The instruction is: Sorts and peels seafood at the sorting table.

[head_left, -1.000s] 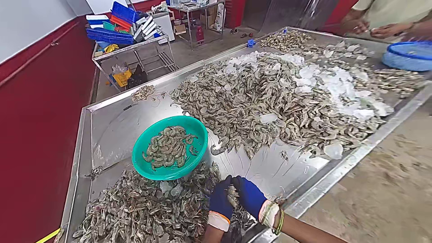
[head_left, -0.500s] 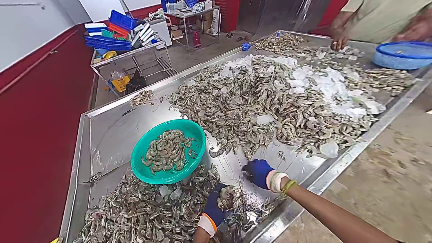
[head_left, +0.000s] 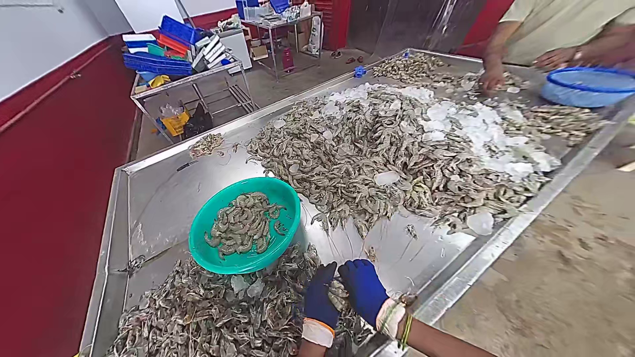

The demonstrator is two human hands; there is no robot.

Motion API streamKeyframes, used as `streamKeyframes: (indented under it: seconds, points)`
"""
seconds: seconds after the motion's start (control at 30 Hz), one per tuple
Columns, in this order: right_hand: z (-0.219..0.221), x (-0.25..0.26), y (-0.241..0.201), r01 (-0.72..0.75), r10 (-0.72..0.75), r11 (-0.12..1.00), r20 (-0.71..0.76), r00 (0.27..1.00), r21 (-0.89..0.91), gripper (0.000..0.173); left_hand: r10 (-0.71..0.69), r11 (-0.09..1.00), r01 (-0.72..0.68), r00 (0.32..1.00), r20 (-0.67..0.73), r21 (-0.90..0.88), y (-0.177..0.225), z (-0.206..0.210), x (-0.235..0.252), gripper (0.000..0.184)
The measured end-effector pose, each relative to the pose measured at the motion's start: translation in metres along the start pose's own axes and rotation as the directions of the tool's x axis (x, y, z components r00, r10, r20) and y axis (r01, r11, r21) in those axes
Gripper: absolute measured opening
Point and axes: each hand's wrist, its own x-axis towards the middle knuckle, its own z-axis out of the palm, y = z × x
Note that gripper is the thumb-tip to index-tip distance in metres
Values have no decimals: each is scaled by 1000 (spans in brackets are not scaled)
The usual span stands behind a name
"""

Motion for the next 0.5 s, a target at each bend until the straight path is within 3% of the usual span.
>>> streamKeyframes:
  seconds: [0.07,0.2,0.3,0.43,0.5]
  points:
    - [-5,-17,2,-20,21,1000,-26,999,21,40,-80,997,80,996,31,-6,13,14,1,58]
    - [-1,-25,13,-18,20,1000,-111,994,22,29,-223,963,185,955,194,197,40,10,-6,51]
    - [4,-15,35,-6,15,999,-182,983,48,17,-194,979,170,944,269,110,44,-1,-8,54]
    - [-16,13,86,-36,36,989,2,999,143,21,-207,973,224,951,228,-48,32,-12,-15,56]
    - [-29,17,91,29,-41,981,61,997,190,26,-220,966,239,960,176,-94,27,-16,-17,52]
